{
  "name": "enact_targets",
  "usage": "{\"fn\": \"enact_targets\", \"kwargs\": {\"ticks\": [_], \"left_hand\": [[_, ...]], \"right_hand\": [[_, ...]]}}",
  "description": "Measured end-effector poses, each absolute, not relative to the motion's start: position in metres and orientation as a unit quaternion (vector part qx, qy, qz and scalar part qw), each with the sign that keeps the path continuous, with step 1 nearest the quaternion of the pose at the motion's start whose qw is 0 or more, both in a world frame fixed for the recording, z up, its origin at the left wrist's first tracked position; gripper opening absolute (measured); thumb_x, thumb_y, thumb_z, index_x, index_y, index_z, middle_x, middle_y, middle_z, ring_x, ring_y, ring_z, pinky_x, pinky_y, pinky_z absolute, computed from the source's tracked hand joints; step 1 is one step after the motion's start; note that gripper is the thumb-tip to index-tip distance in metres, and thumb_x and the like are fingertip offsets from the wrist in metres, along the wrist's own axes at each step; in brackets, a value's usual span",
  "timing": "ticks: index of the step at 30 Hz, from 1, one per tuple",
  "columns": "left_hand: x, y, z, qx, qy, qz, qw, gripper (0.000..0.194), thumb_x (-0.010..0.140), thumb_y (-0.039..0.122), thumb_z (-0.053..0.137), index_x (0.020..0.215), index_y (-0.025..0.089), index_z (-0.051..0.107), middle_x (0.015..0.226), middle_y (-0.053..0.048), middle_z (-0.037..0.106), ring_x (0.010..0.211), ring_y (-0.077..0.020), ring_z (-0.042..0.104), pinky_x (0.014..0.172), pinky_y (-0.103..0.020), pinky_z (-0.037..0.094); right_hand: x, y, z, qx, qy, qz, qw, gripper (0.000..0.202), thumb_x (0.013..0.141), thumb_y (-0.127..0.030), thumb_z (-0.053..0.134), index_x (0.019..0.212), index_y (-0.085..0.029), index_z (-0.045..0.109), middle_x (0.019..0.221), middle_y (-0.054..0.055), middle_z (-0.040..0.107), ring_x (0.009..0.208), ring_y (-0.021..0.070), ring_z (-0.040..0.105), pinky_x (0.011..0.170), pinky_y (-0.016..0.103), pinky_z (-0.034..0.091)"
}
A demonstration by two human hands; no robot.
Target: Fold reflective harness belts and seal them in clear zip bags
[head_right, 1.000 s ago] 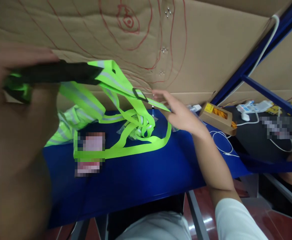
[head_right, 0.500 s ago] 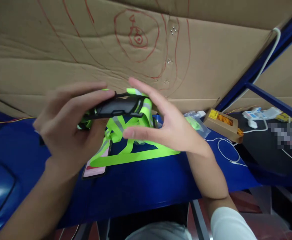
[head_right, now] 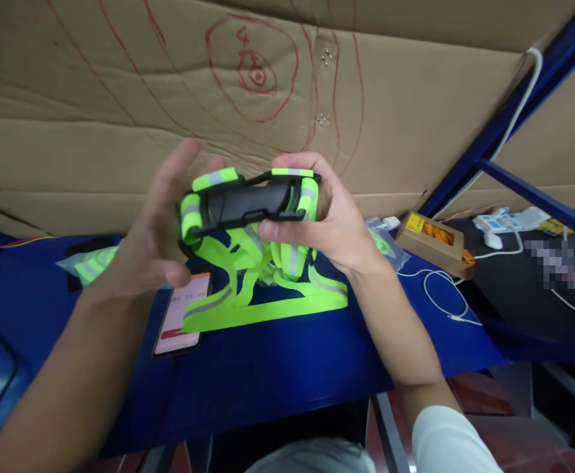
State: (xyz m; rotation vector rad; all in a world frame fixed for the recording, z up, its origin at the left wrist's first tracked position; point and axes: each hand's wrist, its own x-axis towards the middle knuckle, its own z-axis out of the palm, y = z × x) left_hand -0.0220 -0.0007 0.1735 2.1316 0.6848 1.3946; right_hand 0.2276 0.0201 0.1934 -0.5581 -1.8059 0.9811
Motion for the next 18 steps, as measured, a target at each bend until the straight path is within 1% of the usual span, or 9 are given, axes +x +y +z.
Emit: {"fn": "enact_targets", "kwargs": {"ticks": [2, 4, 5, 8, 10, 11, 13, 15, 18], "left_hand": [[-0.022, 0.000, 0.173, 0.785, 0.235, 0.506, 0.271, 0.117, 0.064, 0.061, 0.093, 0.162, 0.035, 0.034, 0.167, -0.013, 0.037, 0.157, -0.0356, 0.032, 0.127, -0.053, 0.032], [-0.017, -0.003, 0.173, 0.781, 0.229, 0.497, 0.301, 0.113, 0.061, 0.047, 0.098, 0.159, 0.033, 0.043, 0.161, -0.014, 0.046, 0.154, -0.0351, 0.038, 0.126, -0.052, 0.034], [-0.013, -0.006, 0.172, 0.772, 0.231, 0.495, 0.324, 0.107, 0.060, 0.043, 0.099, 0.154, 0.031, 0.050, 0.155, -0.013, 0.054, 0.149, -0.0348, 0.045, 0.123, -0.051, 0.039], [0.002, -0.012, 0.167, 0.721, 0.274, 0.503, 0.390, 0.063, 0.067, 0.038, 0.096, 0.124, 0.025, 0.073, 0.117, -0.008, 0.077, 0.119, -0.0312, 0.070, 0.103, -0.045, 0.058], [0.011, -0.013, 0.161, 0.683, 0.293, 0.508, 0.435, 0.036, 0.073, 0.036, 0.092, 0.102, 0.021, 0.077, 0.092, -0.005, 0.079, 0.091, -0.0260, 0.076, 0.086, -0.040, 0.063], [0.013, -0.013, 0.158, 0.665, 0.293, 0.512, 0.459, 0.031, 0.075, 0.037, 0.091, 0.096, 0.020, 0.077, 0.085, -0.003, 0.078, 0.081, -0.0233, 0.075, 0.080, -0.038, 0.063], [0.015, -0.012, 0.154, 0.635, 0.286, 0.530, 0.483, 0.031, 0.073, 0.037, 0.092, 0.094, 0.020, 0.076, 0.080, -0.002, 0.075, 0.074, -0.0188, 0.070, 0.075, -0.033, 0.060], [0.014, -0.011, 0.152, 0.622, 0.281, 0.543, 0.489, 0.038, 0.068, 0.037, 0.095, 0.098, 0.023, 0.076, 0.082, -0.001, 0.072, 0.075, -0.0160, 0.066, 0.072, -0.029, 0.056], [0.007, -0.005, 0.149, 0.660, 0.222, 0.490, 0.524, 0.061, 0.058, 0.052, 0.098, 0.109, 0.025, 0.077, 0.095, -0.006, 0.073, 0.083, -0.0196, 0.065, 0.073, -0.032, 0.054]], "right_hand": [[0.229, 0.020, 0.192, -0.239, -0.762, 0.375, 0.471, 0.080, 0.069, -0.078, 0.078, 0.130, -0.033, 0.052, 0.120, 0.002, 0.073, 0.104, 0.0273, 0.075, 0.087, 0.045, 0.067], [0.229, 0.020, 0.191, -0.251, -0.773, 0.339, 0.473, 0.080, 0.073, -0.075, 0.078, 0.135, -0.034, 0.050, 0.123, 0.002, 0.072, 0.107, 0.0269, 0.075, 0.089, 0.044, 0.066], [0.228, 0.019, 0.190, -0.250, -0.777, 0.320, 0.480, 0.079, 0.075, -0.071, 0.079, 0.138, -0.034, 0.049, 0.128, 0.002, 0.071, 0.110, 0.0268, 0.074, 0.092, 0.043, 0.065], [0.226, 0.015, 0.192, -0.221, -0.794, 0.236, 0.514, 0.068, 0.083, -0.049, 0.082, 0.141, -0.032, 0.051, 0.144, 0.003, 0.062, 0.123, 0.0272, 0.068, 0.105, 0.043, 0.060], [0.226, 0.012, 0.192, -0.211, -0.807, 0.160, 0.528, 0.058, 0.086, -0.033, 0.080, 0.139, -0.031, 0.057, 0.148, 0.003, 0.059, 0.131, 0.0272, 0.063, 0.115, 0.042, 0.053], [0.226, 0.010, 0.192, -0.213, -0.810, 0.126, 0.531, 0.055, 0.087, -0.028, 0.079, 0.138, -0.031, 0.060, 0.148, 0.002, 0.060, 0.134, 0.0267, 0.061, 0.118, 0.041, 0.049], [0.226, 0.010, 0.191, -0.218, -0.814, 0.089, 0.532, 0.053, 0.089, -0.025, 0.076, 0.140, -0.033, 0.060, 0.148, 0.000, 0.060, 0.139, 0.0256, 0.057, 0.123, 0.040, 0.044], [0.226, 0.011, 0.188, -0.218, -0.809, 0.083, 0.540, 0.051, 0.094, -0.028, 0.072, 0.142, -0.034, 0.058, 0.150, -0.003, 0.059, 0.143, 0.0249, 0.053, 0.126, 0.041, 0.040], [0.225, 0.016, 0.185, -0.243, -0.780, 0.102, 0.568, 0.047, 0.098, -0.038, 0.066, 0.144, -0.035, 0.055, 0.156, -0.004, 0.053, 0.148, 0.0275, 0.048, 0.128, 0.045, 0.037]]}}
